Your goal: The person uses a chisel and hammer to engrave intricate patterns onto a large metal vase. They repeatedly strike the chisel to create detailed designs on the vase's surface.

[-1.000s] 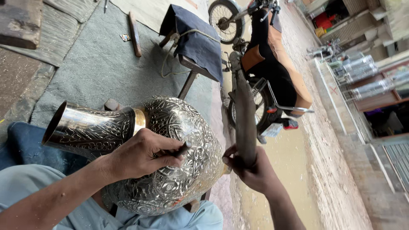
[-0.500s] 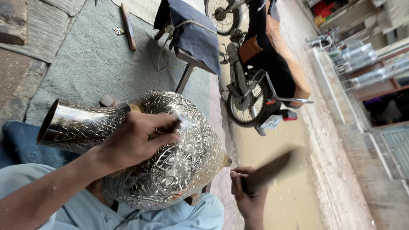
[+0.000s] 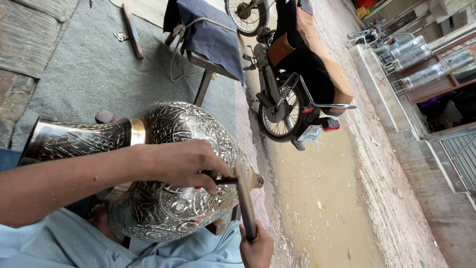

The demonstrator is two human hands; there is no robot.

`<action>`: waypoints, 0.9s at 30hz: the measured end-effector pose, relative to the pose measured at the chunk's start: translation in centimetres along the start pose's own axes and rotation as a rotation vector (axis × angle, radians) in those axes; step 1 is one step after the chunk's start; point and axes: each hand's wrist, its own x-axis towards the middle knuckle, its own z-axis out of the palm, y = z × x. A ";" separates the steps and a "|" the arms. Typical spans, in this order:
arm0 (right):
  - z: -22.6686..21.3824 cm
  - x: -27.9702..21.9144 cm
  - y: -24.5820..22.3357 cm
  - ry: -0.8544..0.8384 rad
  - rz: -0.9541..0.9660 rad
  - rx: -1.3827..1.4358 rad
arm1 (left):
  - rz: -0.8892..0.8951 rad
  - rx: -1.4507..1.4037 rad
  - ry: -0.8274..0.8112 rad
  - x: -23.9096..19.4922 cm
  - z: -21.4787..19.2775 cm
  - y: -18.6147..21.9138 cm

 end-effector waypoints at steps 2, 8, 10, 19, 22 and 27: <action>-0.4 0.1 -1.0 0.154 -0.058 0.226 | 0.018 -0.043 0.007 -0.3 -0.1 0.0; -3.9 -0.4 -4.6 -0.080 0.150 0.972 | 0.015 0.072 -0.025 -0.4 0.1 0.0; -4.9 0.0 -5.6 -0.053 0.107 0.503 | 0.040 0.061 -0.014 -0.5 -0.2 0.1; -5.7 1.8 -6.3 -0.073 0.025 0.682 | -0.012 0.028 -0.094 0.4 -1.1 1.2; -5.0 1.1 -6.4 -0.065 0.066 0.501 | -0.079 0.054 -0.193 0.5 -1.3 1.5; -3.9 -0.4 -7.1 -0.009 -0.098 0.578 | -0.002 0.055 -0.175 0.5 -1.8 1.5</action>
